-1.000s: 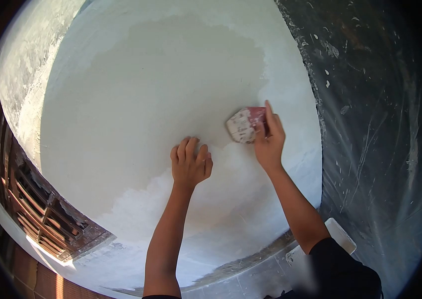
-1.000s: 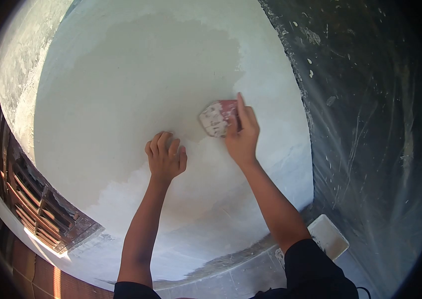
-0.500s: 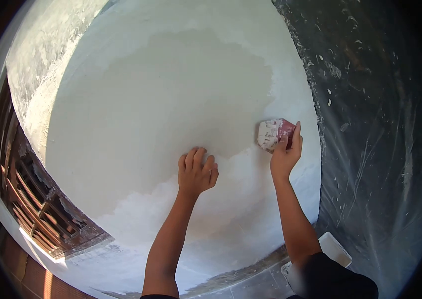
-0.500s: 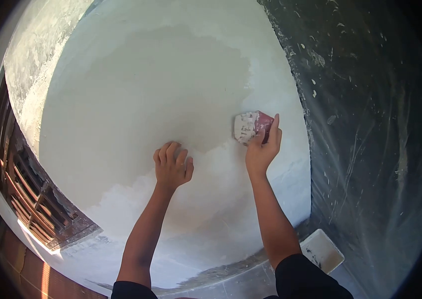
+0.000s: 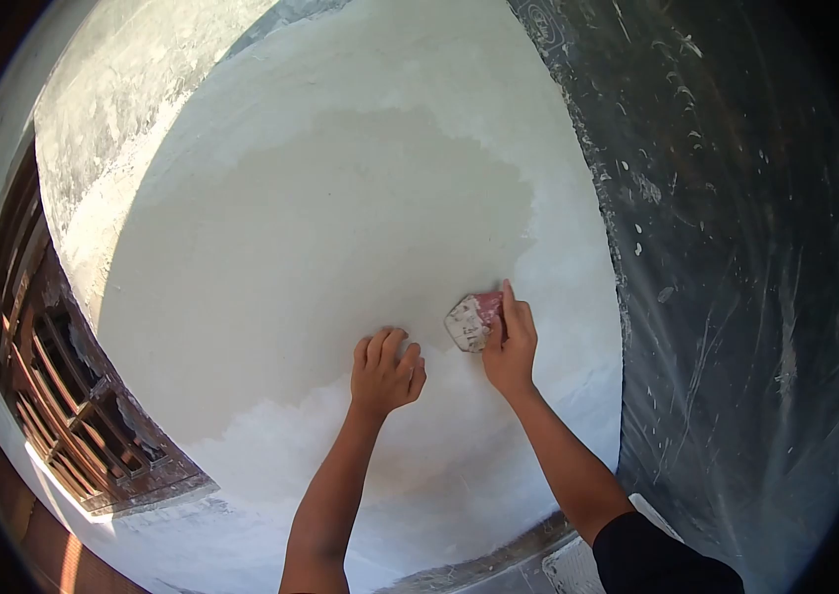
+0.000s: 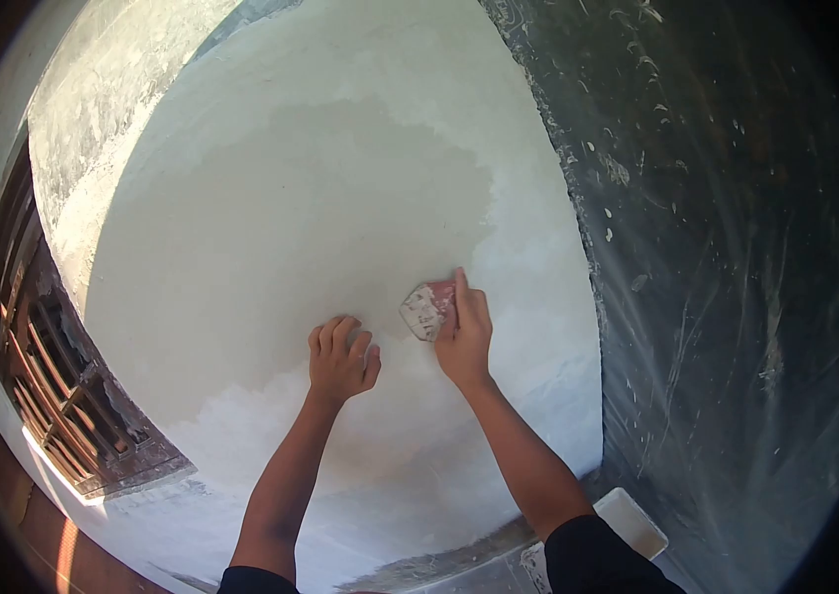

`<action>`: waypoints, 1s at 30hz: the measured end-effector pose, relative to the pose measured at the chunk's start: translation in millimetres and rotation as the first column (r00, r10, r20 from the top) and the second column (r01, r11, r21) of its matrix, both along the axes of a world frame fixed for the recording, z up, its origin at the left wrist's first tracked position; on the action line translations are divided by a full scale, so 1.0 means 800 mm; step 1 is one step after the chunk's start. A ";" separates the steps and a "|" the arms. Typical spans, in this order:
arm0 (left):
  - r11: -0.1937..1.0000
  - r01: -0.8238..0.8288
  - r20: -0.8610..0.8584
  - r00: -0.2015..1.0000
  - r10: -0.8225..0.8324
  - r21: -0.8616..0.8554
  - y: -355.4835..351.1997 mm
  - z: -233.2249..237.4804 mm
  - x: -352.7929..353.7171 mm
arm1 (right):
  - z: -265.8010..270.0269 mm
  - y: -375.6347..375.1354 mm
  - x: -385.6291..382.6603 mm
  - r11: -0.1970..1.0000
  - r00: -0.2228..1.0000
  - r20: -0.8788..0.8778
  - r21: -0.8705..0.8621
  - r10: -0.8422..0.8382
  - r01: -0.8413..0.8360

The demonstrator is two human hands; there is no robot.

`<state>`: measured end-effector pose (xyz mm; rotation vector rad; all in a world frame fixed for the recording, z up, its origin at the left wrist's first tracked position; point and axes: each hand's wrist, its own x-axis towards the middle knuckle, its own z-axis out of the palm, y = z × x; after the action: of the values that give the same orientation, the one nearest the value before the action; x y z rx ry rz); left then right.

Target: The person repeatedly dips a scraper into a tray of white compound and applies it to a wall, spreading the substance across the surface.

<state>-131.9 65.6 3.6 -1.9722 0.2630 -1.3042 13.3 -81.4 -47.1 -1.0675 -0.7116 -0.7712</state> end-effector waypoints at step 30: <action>0.795 0.173 -0.285 0.872 -0.398 -0.582 -0.106 -0.248 0.001 | -0.204 -0.081 -0.039 0.995 0.814 -0.575 0.001 0.085 -0.103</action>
<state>-130.7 -18.9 -195.0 -2.7848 0.4491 -1.2432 -17.9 -146.2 -210.5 -1.2046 -0.2499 -0.3138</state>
